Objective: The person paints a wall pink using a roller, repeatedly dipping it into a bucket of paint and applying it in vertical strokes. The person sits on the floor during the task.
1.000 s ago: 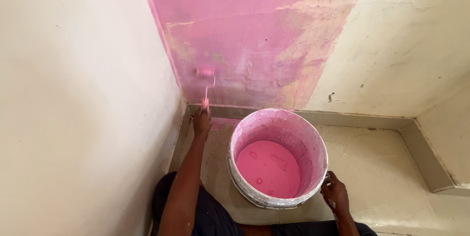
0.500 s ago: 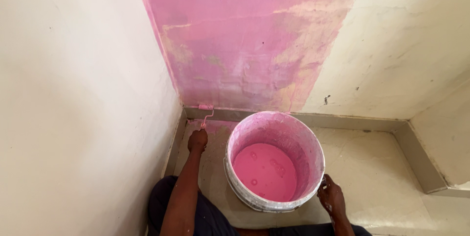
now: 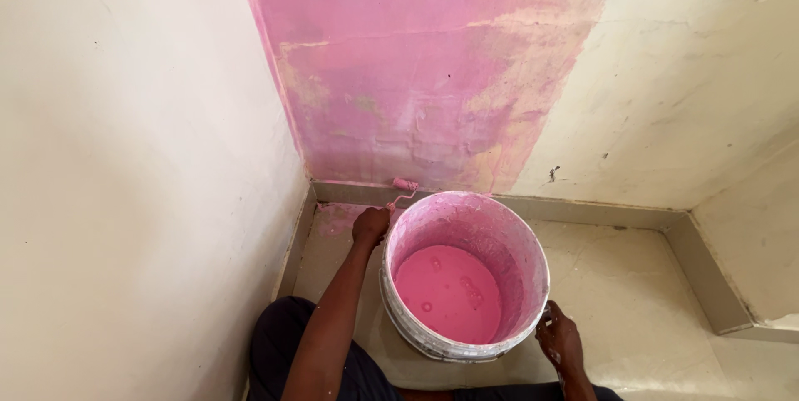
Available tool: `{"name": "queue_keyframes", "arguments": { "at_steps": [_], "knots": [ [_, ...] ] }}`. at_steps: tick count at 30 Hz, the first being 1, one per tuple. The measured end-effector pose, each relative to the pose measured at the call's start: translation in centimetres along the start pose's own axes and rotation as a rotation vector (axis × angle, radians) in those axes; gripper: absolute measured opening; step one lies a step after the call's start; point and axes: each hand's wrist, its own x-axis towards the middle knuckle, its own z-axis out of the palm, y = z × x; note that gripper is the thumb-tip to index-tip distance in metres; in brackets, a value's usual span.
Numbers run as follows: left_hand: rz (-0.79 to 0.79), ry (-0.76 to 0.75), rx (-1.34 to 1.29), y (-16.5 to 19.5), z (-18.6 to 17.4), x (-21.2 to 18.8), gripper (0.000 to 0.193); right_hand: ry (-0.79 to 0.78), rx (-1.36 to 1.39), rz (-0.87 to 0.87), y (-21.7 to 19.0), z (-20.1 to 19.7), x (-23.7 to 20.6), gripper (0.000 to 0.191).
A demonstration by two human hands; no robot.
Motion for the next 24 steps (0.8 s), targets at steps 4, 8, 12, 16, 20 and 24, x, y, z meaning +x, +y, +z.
{"name": "queue_keyframes", "arguments": {
  "at_steps": [4,8,12,16,20,24],
  "knots": [
    [-0.044,0.053,-0.157,-0.4,-1.2,0.1,0.069,-0.007,-0.002,0.011,-0.3,0.1,0.2,0.044],
    [0.049,0.127,-0.064,-0.8,-3.7,0.9,0.063,-0.037,0.102,0.042,-0.5,0.2,0.2,0.045],
    [0.247,0.291,0.063,0.6,-6.7,1.4,0.058,-0.053,0.121,0.055,-0.9,0.3,0.2,0.044],
    [0.427,0.597,-0.076,3.9,-9.9,0.1,0.057,-0.026,0.086,0.028,-0.9,0.2,0.1,0.045],
    [0.406,0.62,-0.169,6.2,-11.0,-0.9,0.051,-0.039,0.08,0.05,-0.6,0.2,0.0,0.045],
    [0.393,0.62,-0.081,3.7,-7.9,-0.6,0.045,-0.006,0.037,-0.002,-0.5,0.3,0.2,0.046]
  ]
}}
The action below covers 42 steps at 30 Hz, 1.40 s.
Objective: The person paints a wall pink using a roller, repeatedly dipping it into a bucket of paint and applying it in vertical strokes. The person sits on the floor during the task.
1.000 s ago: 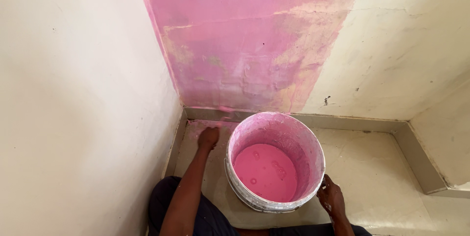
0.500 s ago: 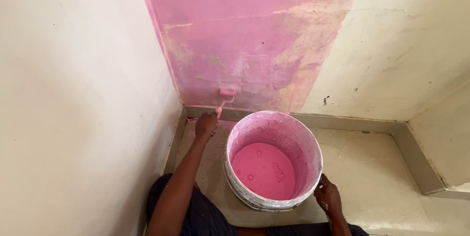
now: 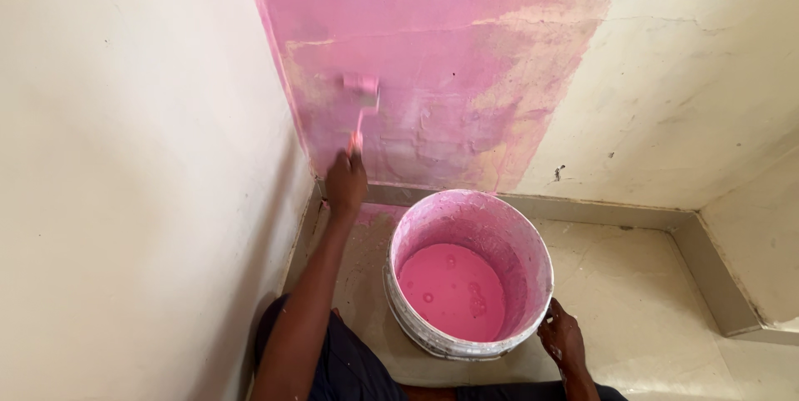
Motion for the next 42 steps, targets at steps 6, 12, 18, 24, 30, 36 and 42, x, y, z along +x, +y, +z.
{"name": "queue_keyframes", "arguments": {
  "at_steps": [6,12,18,24,30,36,42],
  "knots": [
    [-0.214,-0.177,0.105,-7.2,2.9,-5.1,0.056,-0.035,-0.045,0.073,0.5,0.1,0.0,0.046],
    [-0.332,-0.19,0.182,-8.6,2.3,-5.1,0.067,-0.038,0.001,0.095,0.7,0.2,0.0,0.05],
    [-0.186,-0.086,0.084,-6.9,0.4,-2.5,0.064,-0.03,-0.045,0.094,0.4,0.3,0.1,0.054],
    [0.049,0.106,-0.034,-0.6,-3.7,3.5,0.052,-0.05,0.028,0.104,0.4,0.3,0.3,0.054],
    [0.09,0.163,-0.121,3.3,-6.3,8.0,0.053,-0.061,0.044,0.112,0.4,0.1,0.2,0.04],
    [-0.009,0.139,-0.112,-2.2,-3.4,5.0,0.056,-0.04,-0.034,0.075,0.3,0.3,0.4,0.039],
    [-0.341,-0.032,-0.158,-7.3,-1.2,-0.9,0.06,-0.053,-0.054,0.091,0.3,0.4,0.4,0.042]
  ]
}}
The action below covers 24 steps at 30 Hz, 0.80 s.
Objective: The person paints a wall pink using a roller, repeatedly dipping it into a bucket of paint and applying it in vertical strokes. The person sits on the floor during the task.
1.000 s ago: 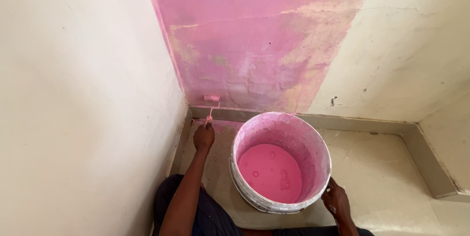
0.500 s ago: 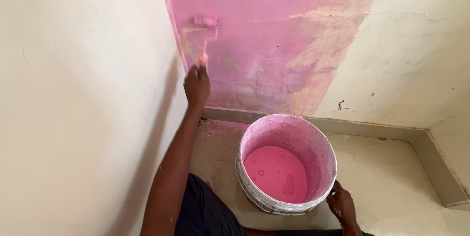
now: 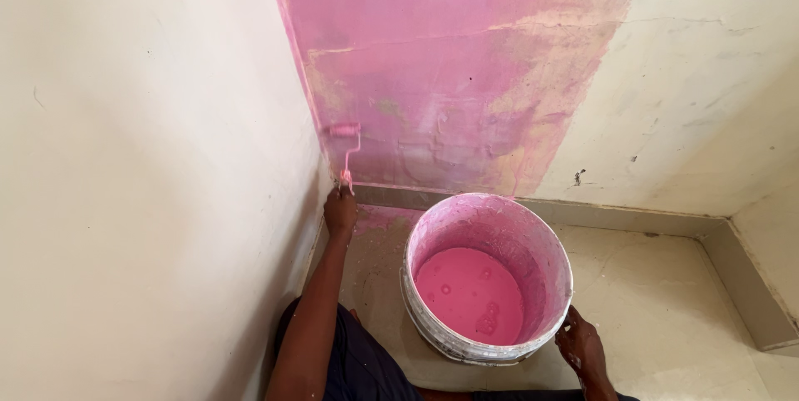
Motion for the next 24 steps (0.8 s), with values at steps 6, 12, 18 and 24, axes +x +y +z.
{"name": "queue_keyframes", "arguments": {
  "at_steps": [6,12,18,24],
  "knots": [
    [0.038,0.091,0.072,-0.5,-0.2,-0.2,0.058,0.011,-0.002,-0.044,0.6,0.1,0.2,0.044],
    [0.123,0.119,-0.005,3.0,-2.0,2.2,0.064,0.002,-0.019,0.002,0.7,0.3,0.4,0.046],
    [0.257,0.17,-0.211,9.0,-4.1,4.6,0.06,0.004,-0.023,0.009,0.8,0.3,0.4,0.047],
    [0.194,-0.02,-0.488,8.0,-3.7,5.4,0.051,-0.006,0.054,0.016,1.2,0.4,0.5,0.049]
  ]
}}
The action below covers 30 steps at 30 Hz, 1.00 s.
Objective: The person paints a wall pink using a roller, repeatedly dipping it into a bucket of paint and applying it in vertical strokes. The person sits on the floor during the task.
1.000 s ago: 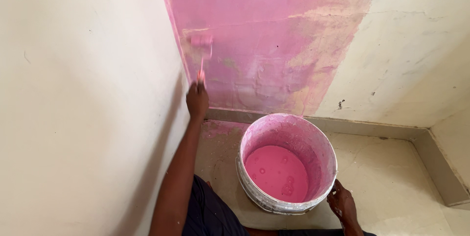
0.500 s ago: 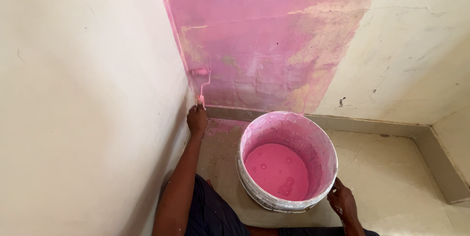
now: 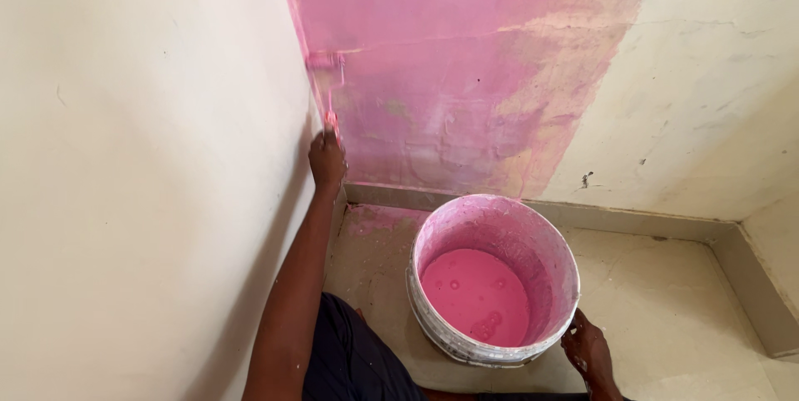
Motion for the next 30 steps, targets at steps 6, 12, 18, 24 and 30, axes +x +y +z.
{"name": "queue_keyframes", "arguments": {
  "at_steps": [6,12,18,24,30],
  "knots": [
    [-0.008,0.01,0.461,-6.4,-1.0,-4.2,0.074,-0.018,-0.03,0.069,0.2,0.0,0.1,0.05],
    [-0.331,-0.028,0.403,-9.5,-2.0,-7.7,0.061,-0.01,-0.109,0.019,0.4,-0.1,0.2,0.05],
    [-0.103,0.014,0.589,-8.5,-2.0,-5.8,0.071,-0.022,-0.031,0.091,0.0,0.0,0.0,0.05],
    [0.087,0.042,0.428,-2.3,-0.7,-1.2,0.07,0.012,-0.125,-0.006,0.1,0.1,0.1,0.051],
    [0.088,-0.032,-0.07,5.5,0.7,1.9,0.048,0.009,-0.109,0.001,-0.3,-0.1,0.0,0.048]
  ]
}}
